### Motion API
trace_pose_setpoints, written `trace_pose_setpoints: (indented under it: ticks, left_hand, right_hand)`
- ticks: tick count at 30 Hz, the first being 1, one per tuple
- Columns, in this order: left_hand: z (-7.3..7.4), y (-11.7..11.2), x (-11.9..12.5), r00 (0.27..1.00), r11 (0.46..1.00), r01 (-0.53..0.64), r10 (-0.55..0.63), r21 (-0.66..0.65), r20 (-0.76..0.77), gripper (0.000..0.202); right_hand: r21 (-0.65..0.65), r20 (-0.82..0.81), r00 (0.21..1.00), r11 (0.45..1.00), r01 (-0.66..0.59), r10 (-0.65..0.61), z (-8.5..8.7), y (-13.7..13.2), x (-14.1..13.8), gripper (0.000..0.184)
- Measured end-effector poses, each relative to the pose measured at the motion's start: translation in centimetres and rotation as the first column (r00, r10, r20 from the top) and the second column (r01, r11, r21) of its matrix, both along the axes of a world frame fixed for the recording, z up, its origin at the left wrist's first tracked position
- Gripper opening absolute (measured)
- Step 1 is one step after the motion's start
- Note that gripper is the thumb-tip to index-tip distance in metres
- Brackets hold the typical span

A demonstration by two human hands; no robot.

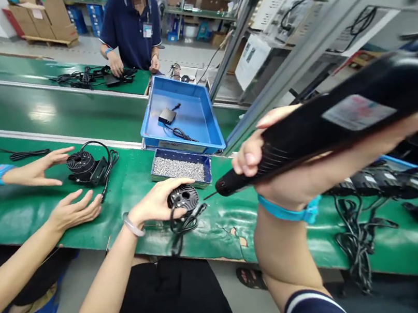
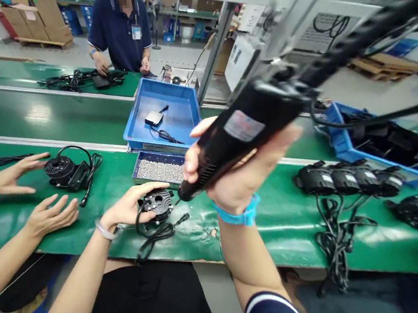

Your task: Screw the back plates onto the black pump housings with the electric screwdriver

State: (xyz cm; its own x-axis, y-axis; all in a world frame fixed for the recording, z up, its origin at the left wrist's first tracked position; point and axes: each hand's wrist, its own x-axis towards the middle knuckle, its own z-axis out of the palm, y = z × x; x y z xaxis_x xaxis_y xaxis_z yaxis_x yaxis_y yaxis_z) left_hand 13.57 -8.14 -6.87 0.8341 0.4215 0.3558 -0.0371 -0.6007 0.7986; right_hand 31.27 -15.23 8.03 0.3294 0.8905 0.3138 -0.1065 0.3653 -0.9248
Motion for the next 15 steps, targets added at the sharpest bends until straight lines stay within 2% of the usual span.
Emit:
trace_pose_setpoints:
  ticks: [2,5,8,12,15]
  left_hand:
    - [-0.9,0.8,-0.4,0.998,0.998,0.061,-0.061,-0.004,0.029,0.063]
    - [-2.1,1.2,-0.2,0.999,0.995,0.049,-0.049,0.090,-0.005,0.068]
    - [-2.7,1.0,0.7,0.999,0.977,-0.024,0.029,0.212,-0.025,0.075]
    - [-2.6,0.6,1.5,0.994,0.959,-0.100,0.110,0.267,-0.021,0.053]
    - [-2.5,0.4,1.5,0.991,0.955,-0.130,0.135,0.267,0.000,0.048]
  right_hand:
    - [0.106,-0.042,0.999,0.994,0.011,-0.006,-0.4,0.2,-0.2,0.072]
    - [0.178,-0.112,0.994,0.984,0.011,0.010,-0.9,0.7,-0.8,0.070]
    - [0.164,-0.116,0.992,0.986,-0.026,0.045,-1.5,0.8,-1.2,0.071]
    - [0.121,-0.133,0.974,0.979,-0.166,0.182,-2.4,0.7,-1.4,0.073]
    - [0.113,-0.127,0.941,0.947,-0.300,0.313,-3.1,0.7,-1.5,0.075]
